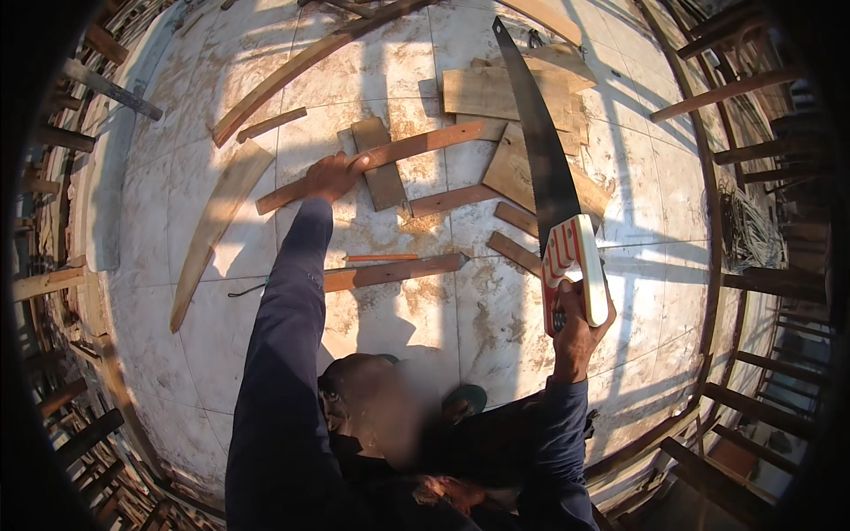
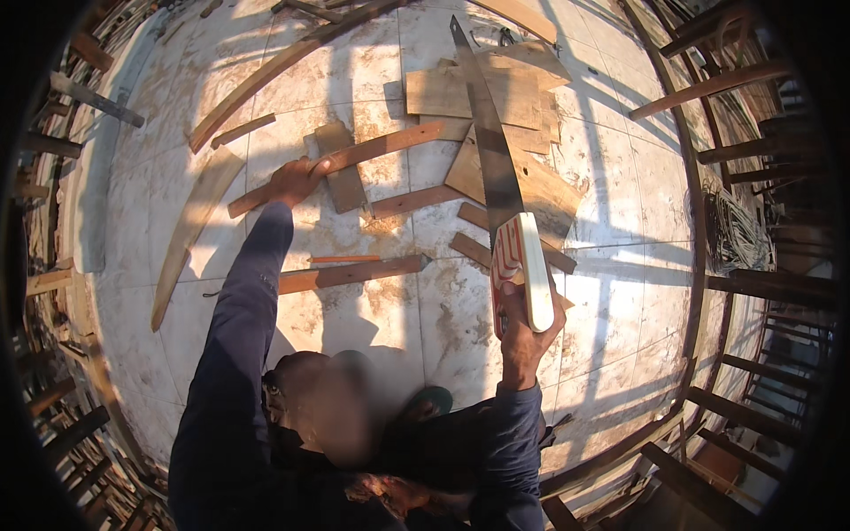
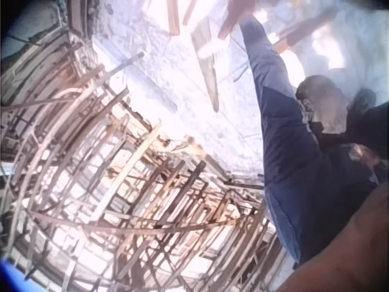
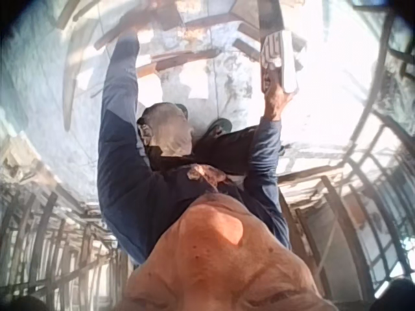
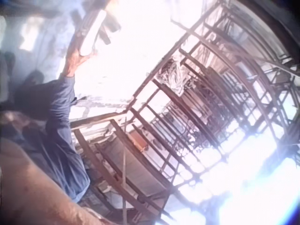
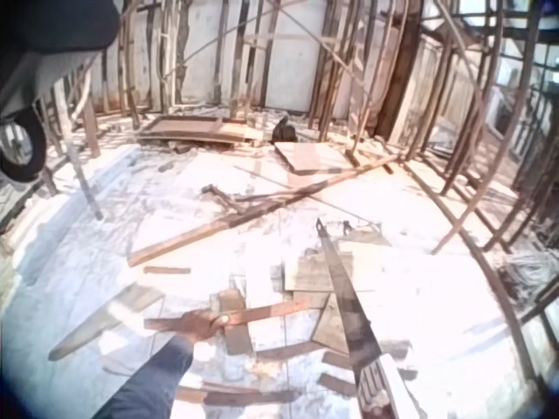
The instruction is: The person saws pieces of wood by hand using a hand saw, then uses pincers to remove a nail from a board and organizes several wood pieces on the floor.
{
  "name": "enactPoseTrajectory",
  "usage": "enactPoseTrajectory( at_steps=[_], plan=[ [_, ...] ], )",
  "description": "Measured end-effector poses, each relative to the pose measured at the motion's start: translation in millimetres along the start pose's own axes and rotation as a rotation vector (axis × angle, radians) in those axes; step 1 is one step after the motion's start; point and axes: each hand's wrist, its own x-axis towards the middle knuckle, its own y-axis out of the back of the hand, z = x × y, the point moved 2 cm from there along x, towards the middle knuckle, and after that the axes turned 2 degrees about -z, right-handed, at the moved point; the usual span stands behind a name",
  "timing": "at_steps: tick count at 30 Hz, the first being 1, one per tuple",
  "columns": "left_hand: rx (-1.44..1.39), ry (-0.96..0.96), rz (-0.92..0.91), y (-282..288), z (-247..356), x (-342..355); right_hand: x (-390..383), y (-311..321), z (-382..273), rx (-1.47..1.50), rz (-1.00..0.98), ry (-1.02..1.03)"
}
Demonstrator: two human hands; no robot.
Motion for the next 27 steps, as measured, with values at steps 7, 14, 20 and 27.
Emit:
enactPoseTrajectory(
  at_steps=[7,14,20,27],
  plan=[
    [0.093,-0.178,0.252,1,-7,9,-30,-77,48,-0.132,-0.268,-0.067],
    [0.031,-0.066,0.099,0,-6,4,-41,-120,96,-0.052,-0.340,-0.017],
    [0.092,-0.137,0.217,-17,11,24,-38,-116,113,-0.036,-0.357,-0.066],
    [0.114,0.396,0.306,-47,53,51,-44,-118,107,-0.100,-0.342,-0.025]
  ],
)
